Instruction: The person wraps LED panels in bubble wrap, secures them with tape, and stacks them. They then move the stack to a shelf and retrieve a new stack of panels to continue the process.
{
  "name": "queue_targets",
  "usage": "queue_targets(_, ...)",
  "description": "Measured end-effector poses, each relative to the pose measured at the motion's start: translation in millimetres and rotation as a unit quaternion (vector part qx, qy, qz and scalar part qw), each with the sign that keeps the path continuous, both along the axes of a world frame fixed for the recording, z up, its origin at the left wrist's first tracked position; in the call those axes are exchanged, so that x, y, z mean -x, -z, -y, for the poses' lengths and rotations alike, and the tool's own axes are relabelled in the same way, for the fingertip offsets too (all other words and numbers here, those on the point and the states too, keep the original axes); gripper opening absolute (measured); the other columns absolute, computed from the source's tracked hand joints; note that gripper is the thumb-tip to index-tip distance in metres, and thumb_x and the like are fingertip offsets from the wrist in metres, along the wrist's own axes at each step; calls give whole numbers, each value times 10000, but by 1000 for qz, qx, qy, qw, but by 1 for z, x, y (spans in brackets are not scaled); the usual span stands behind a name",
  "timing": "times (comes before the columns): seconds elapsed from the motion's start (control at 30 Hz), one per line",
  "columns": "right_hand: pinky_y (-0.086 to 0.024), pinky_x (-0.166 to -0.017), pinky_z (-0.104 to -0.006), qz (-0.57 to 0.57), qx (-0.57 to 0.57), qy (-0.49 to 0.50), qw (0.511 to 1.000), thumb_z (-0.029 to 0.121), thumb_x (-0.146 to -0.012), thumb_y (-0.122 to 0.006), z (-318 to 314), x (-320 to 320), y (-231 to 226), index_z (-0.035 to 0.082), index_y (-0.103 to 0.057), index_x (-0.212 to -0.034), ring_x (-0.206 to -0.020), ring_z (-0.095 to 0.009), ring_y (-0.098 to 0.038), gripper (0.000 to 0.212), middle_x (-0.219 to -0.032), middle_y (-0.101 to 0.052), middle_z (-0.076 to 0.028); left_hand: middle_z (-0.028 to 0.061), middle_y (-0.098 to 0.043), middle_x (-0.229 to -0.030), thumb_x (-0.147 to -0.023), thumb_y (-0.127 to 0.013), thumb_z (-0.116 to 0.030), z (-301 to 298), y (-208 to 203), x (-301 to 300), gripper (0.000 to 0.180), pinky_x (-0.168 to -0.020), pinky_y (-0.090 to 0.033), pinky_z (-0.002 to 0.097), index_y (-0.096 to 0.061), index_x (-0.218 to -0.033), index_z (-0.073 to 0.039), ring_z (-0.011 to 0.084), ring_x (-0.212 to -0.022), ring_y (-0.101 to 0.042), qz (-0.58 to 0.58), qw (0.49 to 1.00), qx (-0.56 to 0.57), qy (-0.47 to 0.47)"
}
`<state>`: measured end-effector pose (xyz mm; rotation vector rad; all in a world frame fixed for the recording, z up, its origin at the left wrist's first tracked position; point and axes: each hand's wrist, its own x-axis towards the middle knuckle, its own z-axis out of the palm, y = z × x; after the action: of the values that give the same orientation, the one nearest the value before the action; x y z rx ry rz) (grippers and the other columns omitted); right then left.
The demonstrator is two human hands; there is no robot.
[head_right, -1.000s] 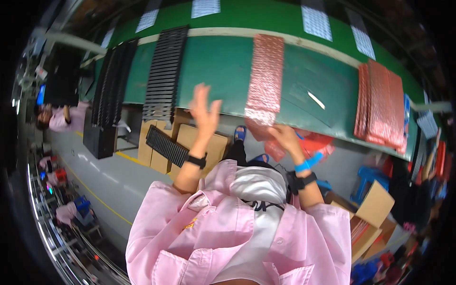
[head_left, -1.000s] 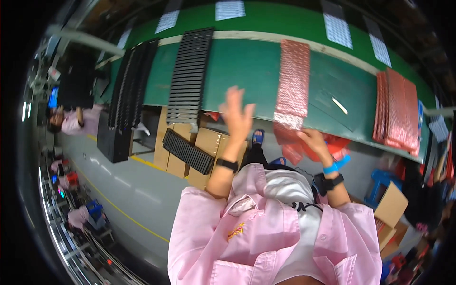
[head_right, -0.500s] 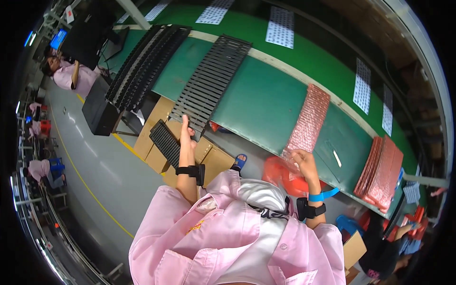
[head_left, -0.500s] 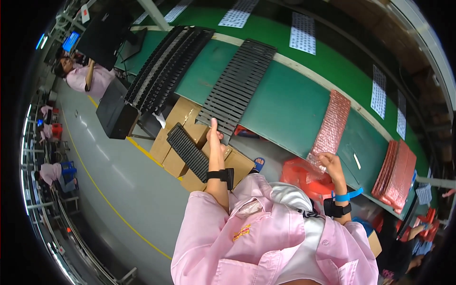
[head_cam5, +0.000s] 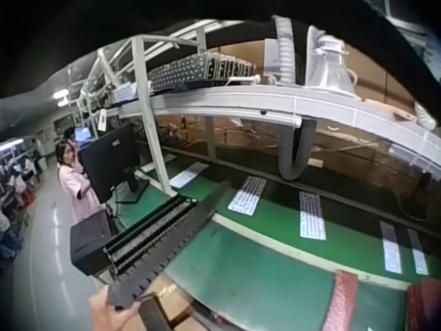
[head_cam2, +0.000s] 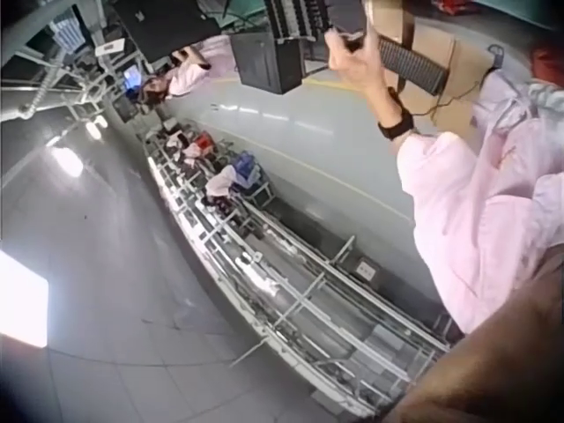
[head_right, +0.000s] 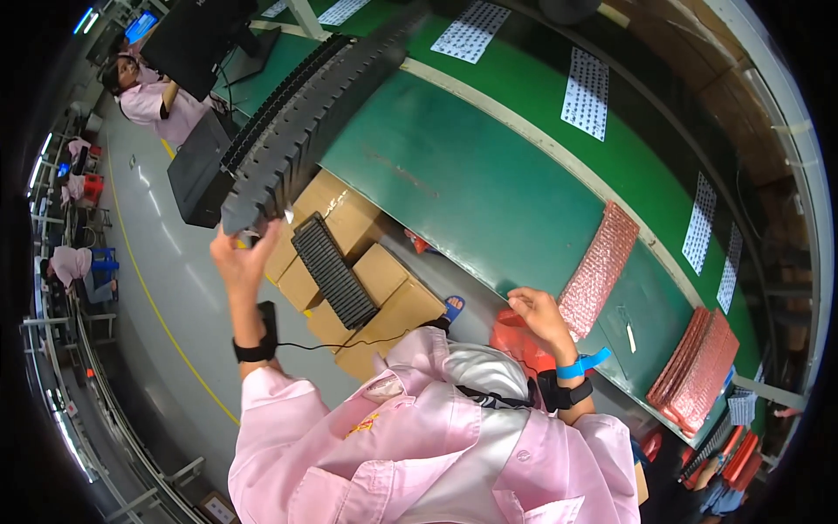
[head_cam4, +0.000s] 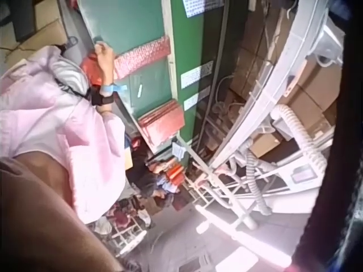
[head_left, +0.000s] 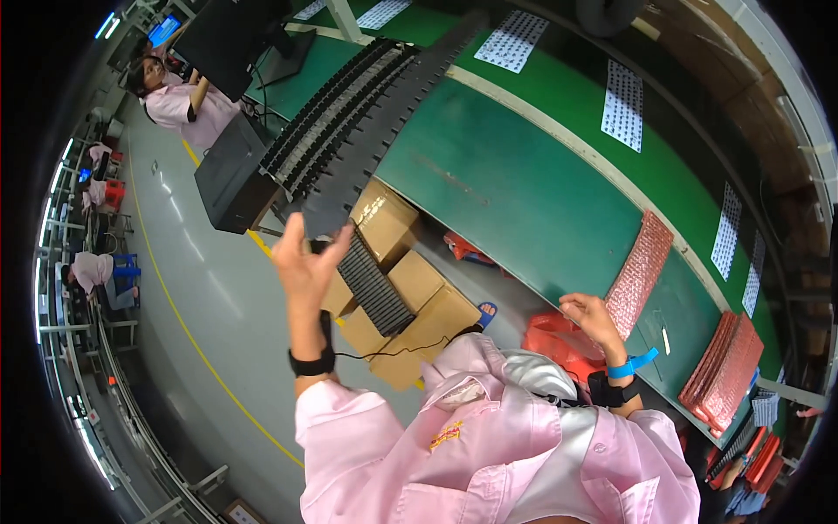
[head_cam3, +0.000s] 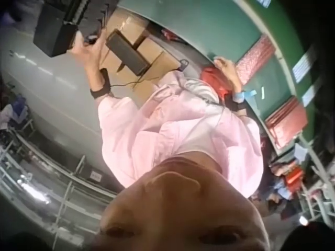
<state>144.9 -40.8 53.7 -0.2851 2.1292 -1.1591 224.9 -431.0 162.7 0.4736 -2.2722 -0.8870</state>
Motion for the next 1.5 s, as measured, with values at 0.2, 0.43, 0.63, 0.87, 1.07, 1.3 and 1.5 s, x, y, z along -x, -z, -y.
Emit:
queue_targets(0.2,-444,-653,-293,9,12,-15,1000,168,-768,-522,1,-2,19,-23,-552,-902,-734,-204,-578,235,-766,-598,-129,64,-565,-809,-542,-636,-48,89,-12,35,253,-796,-391,364,-478,-739,-41,220,-801,-555,-4,914,399,70)
queue_targets(0.43,-449,-672,-286,0,-30,-84,996,144,-763,-528,22,-14,15,-23,-551,-908,-753,-188,-574,223,-811,-601,-116,47,-525,-987,-558,-584,-49,158,25,43,253,-946,-195,458,-476,-787,-47,216,-1069,-423,107,871,466,111)
queue_targets(0.63,-448,-685,-309,-6,-46,-105,993,158,-741,-542,42,-11,10,6,-567,-889,-755,-233,-581,214,-798,-601,-137,42,-513,-1011,-560,-576,-42,167,27,50,243,-945,-177,482,-467,-776,-47,222,-1088,-402,87,861,492,89)
queue_targets(0.87,-447,-675,-318,6,-71,-127,989,183,-744,-534,44,-18,17,10,-562,-898,-758,-254,-578,233,-811,-599,-140,55,-510,-1018,-571,-485,24,172,39,49,216,-939,-205,470,-454,-778,-30,246,-1082,-406,88,863,486,106)
queue_targets(1.07,-446,-670,-320,3,-87,-133,987,183,-743,-535,44,-19,14,12,-559,-902,-747,-258,-575,235,-813,-597,-140,81,-498,-1041,-551,-399,82,180,51,44,295,-926,-260,430,-459,-824,-12,270,-1093,-392,74,911,398,81)
queue_targets(1.3,-444,-665,-310,-3,-72,-158,985,169,-747,-538,42,-25,22,2,-555,-897,-733,-241,-568,225,-804,-594,-128,68,-476,-1088,-571,-397,94,192,59,46,389,-923,-266,419,-469,-937,-19,267,-1132,-353,88,917,382,66)
queue_targets(1.5,-440,-617,-275,14,-49,-87,995,141,-774,-517,35,-31,17,-8,-547,-858,-674,-173,-563,174,-712,-568,-88,35,-445,-1152,-641,-430,61,214,93,39,391,-926,-263,409,-465,-1008,-68,223,-1145,-343,166,889,425,32)
